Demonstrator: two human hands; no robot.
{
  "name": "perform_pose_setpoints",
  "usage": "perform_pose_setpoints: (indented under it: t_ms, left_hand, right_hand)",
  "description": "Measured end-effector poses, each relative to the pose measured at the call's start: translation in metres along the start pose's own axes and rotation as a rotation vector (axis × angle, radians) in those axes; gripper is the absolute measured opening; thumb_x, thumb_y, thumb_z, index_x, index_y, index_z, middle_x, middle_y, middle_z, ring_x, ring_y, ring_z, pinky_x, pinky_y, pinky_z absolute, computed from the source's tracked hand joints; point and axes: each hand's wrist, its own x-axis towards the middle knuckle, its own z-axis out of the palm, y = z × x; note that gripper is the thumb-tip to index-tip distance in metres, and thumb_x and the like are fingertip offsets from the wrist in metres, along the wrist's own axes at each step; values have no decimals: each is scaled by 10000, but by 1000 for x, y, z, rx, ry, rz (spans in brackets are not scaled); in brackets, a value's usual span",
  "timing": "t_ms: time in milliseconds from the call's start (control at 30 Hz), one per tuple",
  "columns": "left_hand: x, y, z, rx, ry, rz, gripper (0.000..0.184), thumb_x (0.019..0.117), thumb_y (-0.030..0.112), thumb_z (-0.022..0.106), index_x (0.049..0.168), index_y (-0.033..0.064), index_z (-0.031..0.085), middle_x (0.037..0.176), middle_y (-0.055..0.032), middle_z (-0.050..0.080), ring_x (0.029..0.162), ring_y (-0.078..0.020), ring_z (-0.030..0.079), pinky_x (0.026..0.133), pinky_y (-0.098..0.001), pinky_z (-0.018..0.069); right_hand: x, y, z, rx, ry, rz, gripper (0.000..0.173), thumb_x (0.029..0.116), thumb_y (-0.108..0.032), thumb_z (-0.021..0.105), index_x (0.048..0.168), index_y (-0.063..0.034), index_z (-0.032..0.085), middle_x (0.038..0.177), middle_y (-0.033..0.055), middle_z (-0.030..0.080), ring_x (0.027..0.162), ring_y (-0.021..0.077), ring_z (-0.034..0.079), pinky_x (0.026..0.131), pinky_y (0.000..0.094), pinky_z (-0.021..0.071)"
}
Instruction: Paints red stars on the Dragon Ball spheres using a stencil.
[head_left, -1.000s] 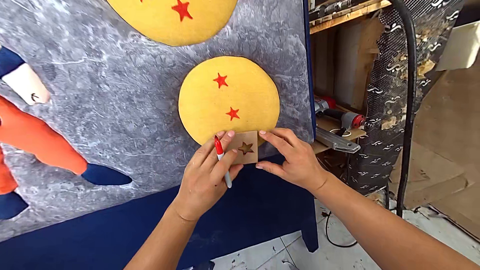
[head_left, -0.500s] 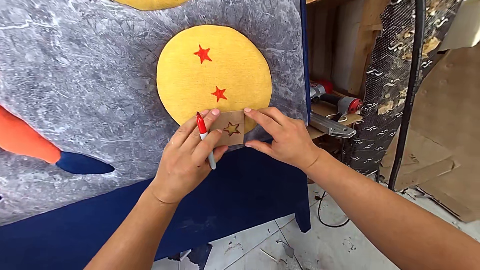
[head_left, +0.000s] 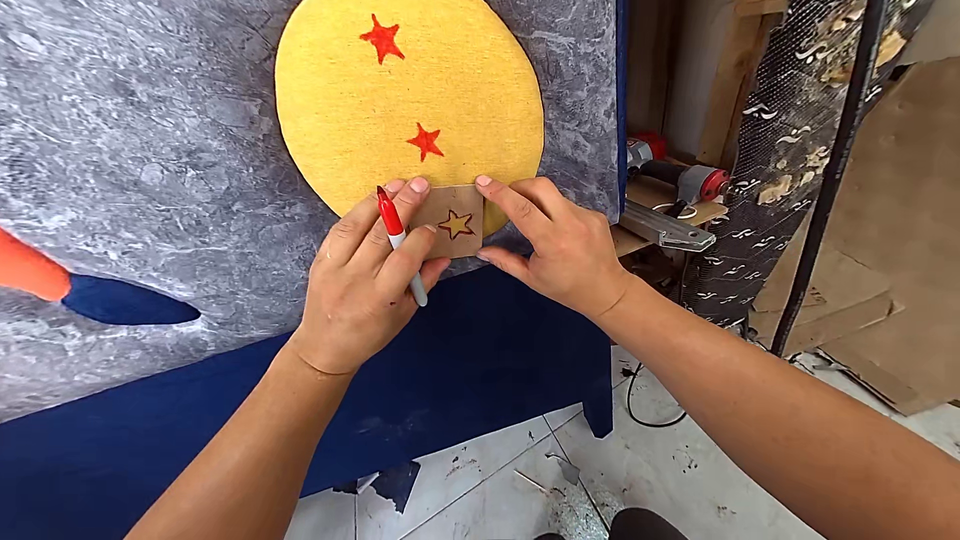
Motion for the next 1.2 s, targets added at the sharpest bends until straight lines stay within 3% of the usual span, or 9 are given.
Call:
perform_pose_setpoints:
  t_ms: [567,1067,1200]
  left_hand:
    - [4,-1,-3,-13,-2,-12,330,948,192,745,1217,41,629,1499,-171,553,1402,-345,513,1137,-483,445]
    - [0,-3,3,31,22,-16,308,956,204,744,1197,45,637,1506,-148,556,1415,-308,511,1157,-447,439]
    - [-2,-4,6,38,47,-15,324,940,202,762,1195,44,641,1507,-140,559,1422,-309,504,1167,-457,429]
  right_hand:
    - [1,-3,0,-5,24,-7,601,908,-419,775,1415,-133,628,1100,103,678,871,201,686,617,312,560]
    - [3,-7,4,-43,1,5,546,936,-391,736,1435,-196,627,1068,111,658,802,215,654,574,323,526]
    - [5,-6,4,-58,-21,-20,537,940,-391,734,1446,-250,622,1039,111,635,761,217,628,532,316,488]
